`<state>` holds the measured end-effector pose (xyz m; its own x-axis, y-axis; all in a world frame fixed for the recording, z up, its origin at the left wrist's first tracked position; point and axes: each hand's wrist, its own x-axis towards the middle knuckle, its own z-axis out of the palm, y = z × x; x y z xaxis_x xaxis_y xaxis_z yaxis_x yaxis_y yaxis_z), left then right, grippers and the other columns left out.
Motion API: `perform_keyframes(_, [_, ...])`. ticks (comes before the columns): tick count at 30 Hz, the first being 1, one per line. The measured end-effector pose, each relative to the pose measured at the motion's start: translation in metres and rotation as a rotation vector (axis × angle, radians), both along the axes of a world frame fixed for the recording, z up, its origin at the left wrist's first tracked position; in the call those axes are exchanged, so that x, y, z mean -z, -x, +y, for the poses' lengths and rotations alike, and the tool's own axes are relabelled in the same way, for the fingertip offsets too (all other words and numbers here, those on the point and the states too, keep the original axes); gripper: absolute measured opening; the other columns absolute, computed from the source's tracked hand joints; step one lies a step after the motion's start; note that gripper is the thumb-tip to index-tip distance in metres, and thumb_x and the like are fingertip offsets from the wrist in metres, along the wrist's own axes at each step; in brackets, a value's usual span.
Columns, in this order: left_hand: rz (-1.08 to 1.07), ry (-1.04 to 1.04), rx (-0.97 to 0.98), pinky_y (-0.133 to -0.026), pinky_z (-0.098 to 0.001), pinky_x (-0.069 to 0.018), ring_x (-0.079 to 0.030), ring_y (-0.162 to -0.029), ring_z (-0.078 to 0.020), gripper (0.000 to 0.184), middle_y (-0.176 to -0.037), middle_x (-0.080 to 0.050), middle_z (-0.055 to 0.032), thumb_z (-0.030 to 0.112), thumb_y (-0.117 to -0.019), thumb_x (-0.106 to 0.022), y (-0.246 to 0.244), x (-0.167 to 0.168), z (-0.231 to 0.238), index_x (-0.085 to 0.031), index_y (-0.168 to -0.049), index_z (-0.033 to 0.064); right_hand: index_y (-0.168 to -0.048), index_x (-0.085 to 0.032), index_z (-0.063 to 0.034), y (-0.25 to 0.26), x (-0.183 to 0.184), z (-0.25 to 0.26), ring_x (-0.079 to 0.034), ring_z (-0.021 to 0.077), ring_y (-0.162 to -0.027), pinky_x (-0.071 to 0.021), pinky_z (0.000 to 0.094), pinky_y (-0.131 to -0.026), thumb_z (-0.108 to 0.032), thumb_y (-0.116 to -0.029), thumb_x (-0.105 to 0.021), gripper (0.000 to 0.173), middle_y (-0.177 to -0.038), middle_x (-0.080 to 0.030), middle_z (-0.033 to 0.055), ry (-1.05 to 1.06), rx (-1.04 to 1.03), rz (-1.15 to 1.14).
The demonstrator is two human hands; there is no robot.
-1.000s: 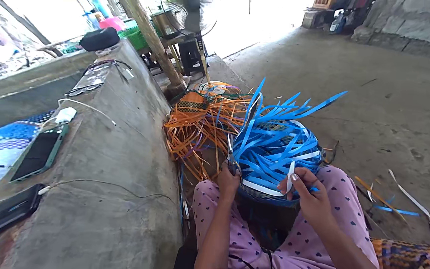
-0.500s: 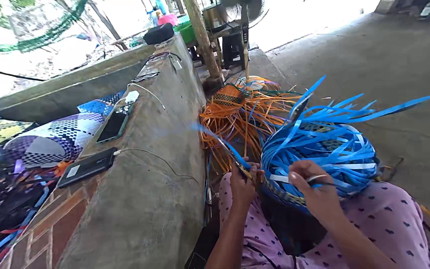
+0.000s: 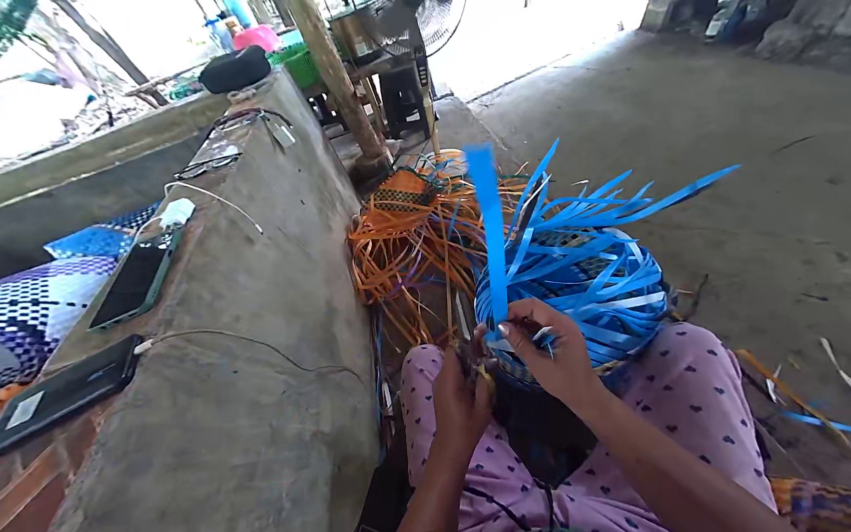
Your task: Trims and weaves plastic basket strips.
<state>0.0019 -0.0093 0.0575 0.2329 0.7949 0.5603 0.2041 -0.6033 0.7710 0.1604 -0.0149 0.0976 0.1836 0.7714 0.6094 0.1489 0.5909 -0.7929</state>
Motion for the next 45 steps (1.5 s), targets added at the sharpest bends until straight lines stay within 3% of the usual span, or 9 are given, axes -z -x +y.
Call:
perform_keyframes(4, [0.172,0.072,0.072,-0.074,-0.0297,-0.0609,-0.072,-0.085,-0.0126,0.063,-0.105,-0.073,-0.0152,0.031,-0.0879,-0.067,0.019,0.017,-0.016,-0.053,-0.128,-0.0151,-0.101,-0.065,0.0037,-0.005,-0.002,-0.002,-0.058,-0.0064,-0.072,-0.0508,0.0107,-0.065,-0.005,-0.0978,-0.058,0.012,-0.087,-0.065,-0.0029,0.028,-0.025,0.079])
perform_keyframes(8, [0.232,0.235,0.201,-0.078,-0.0332,-0.0608,-0.072,-0.089,-0.0159,0.069,-0.109,-0.071,-0.0141,0.027,-0.0828,-0.067,0.018,0.027,-0.025,-0.048,-0.134,-0.0156,-0.100,-0.066,0.0038,-0.004,0.000,-0.005,-0.057,-0.0071,-0.072,-0.0499,0.0100,-0.066,-0.007,-0.1000,-0.054,0.015,-0.085,-0.064,-0.0033,0.005,-0.048,0.063])
perform_keyframes(18, [0.259,0.305,0.199,-0.061,-0.0249,-0.0580,-0.070,-0.071,-0.0070,0.038,-0.097,-0.075,-0.0046,0.003,-0.0930,-0.054,0.005,0.013,-0.027,-0.050,-0.128,-0.0116,-0.098,-0.066,0.0053,-0.005,-0.001,-0.009,-0.054,-0.0083,-0.070,-0.0473,0.0081,-0.065,-0.009,-0.1003,-0.054,0.019,-0.083,-0.063,-0.0014,-0.013,-0.042,0.010])
perform_keyframes(25, [0.157,0.185,0.214,-0.071,-0.0203,-0.0581,-0.069,-0.081,-0.0011,0.053,-0.096,-0.073,-0.0061,0.018,-0.0887,-0.065,0.009,0.010,-0.026,-0.048,-0.124,-0.0182,-0.099,-0.068,0.0064,0.001,0.004,-0.013,-0.060,0.0014,-0.076,-0.0498,0.0124,-0.073,-0.009,-0.0996,-0.054,0.021,-0.087,-0.068,0.0104,-0.041,-0.047,-0.159])
perform_keyframes(27, [0.142,0.156,0.214,-0.065,-0.0182,-0.0565,-0.067,-0.076,0.0014,0.056,-0.093,-0.071,-0.0046,0.023,-0.0896,-0.064,0.009,0.006,-0.026,-0.046,-0.122,-0.0188,-0.099,-0.067,0.0057,0.003,0.005,-0.014,-0.061,0.0033,-0.076,-0.0496,0.0124,-0.073,-0.009,-0.1005,-0.053,0.021,-0.087,-0.068,0.0117,-0.075,-0.048,-0.193])
perform_keyframes(31, [0.136,0.191,0.215,-0.058,-0.0160,-0.0532,-0.064,-0.066,0.0035,0.032,-0.085,-0.072,0.0021,0.004,-0.0918,-0.054,0.005,0.002,-0.029,-0.050,-0.119,-0.0116,-0.099,-0.067,0.0059,0.001,0.005,-0.014,-0.060,0.0026,-0.075,-0.0486,0.0114,-0.073,-0.008,-0.0998,-0.053,0.020,-0.087,-0.067,0.0116,-0.090,-0.034,-0.199])
perform_keyframes(35, [0.111,0.217,0.243,-0.062,-0.0166,-0.0557,-0.067,-0.072,0.0022,0.029,-0.087,-0.073,0.0016,0.003,-0.0926,-0.055,0.003,0.002,-0.030,-0.052,-0.119,-0.0099,-0.098,-0.067,0.0058,-0.004,0.008,-0.016,-0.059,0.0013,-0.076,-0.0481,0.0104,-0.073,-0.009,-0.1000,-0.053,0.020,-0.087,-0.068,0.0111,-0.083,-0.004,-0.191])
perform_keyframes(40, [0.145,0.436,0.301,-0.062,-0.0269,-0.0613,-0.071,-0.070,-0.0084,0.033,-0.087,-0.072,-0.0028,0.005,-0.0928,-0.057,-0.001,-0.018,-0.025,-0.052,-0.121,-0.0100,-0.100,-0.066,0.0063,-0.015,0.021,-0.023,-0.056,-0.0004,-0.071,-0.0482,0.0122,-0.068,-0.011,-0.1010,-0.052,0.022,-0.085,-0.065,0.0080,0.028,0.033,-0.125])
perform_keyframes(45, [0.305,0.873,0.481,-0.066,-0.0307,-0.0633,-0.072,-0.070,-0.0136,0.032,-0.086,-0.070,-0.0023,0.005,-0.1006,-0.048,-0.008,-0.037,-0.011,-0.050,-0.132,-0.0013,-0.107,-0.063,0.0055,-0.037,0.037,-0.044,-0.059,-0.0008,-0.065,-0.0525,0.0153,-0.060,-0.010,-0.1020,-0.050,0.021,-0.084,-0.063,0.0004,0.385,0.081,0.149])
